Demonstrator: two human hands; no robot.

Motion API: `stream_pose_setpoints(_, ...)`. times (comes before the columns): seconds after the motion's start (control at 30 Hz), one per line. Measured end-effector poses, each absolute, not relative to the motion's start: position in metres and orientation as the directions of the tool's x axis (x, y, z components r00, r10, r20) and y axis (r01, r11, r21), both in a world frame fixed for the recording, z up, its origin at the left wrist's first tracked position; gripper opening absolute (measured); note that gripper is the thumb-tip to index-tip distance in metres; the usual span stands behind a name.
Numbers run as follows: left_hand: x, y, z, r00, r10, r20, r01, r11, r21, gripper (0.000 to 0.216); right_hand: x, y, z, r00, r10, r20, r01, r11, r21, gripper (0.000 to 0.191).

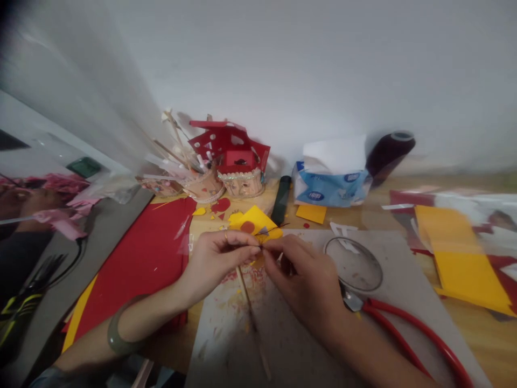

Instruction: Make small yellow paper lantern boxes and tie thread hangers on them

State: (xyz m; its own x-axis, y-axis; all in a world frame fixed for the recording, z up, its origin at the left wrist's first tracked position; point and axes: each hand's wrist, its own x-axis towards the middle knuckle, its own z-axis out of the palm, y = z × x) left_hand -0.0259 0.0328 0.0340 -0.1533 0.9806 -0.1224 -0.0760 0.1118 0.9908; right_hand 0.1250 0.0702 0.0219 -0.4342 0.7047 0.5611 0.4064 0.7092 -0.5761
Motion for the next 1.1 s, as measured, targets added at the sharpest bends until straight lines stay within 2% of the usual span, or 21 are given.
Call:
stream_pose_setpoints(0.4,-0.0237,0.0321,0.0386,-0.213,0.969,-0.128,-0.004,0.13,0.992,0.007,0.1235,0.0701,0.0207,-0.412,0.668,0.62,0.491,0.736,-0.467,0.015)
stream_pose_setpoints(0.63,-0.0226,0.0336,0.0388,-0.239,0.958,-0.157,-0.024,0.156,0.988,0.01,0.1224,0.0694,0.0173,-0.355,0.758,0.547,0.472,0.65,-0.595,0.013)
stream_pose_setpoints(0.9,-0.0226,0.0325,0.0386,-0.223,0.962,-0.156,-0.017,0.157,0.988,0.01,0.1236,0.0701,0.0174,-0.363,0.803,0.472,0.442,0.594,-0.672,0.014)
stream_pose_setpoints(1.1,-0.022,0.032,0.0381,-0.24,0.961,-0.136,0.019,0.145,0.989,0.01,0.122,0.0697,0.0149,-0.347,0.796,0.495,0.456,0.605,-0.653,0.014)
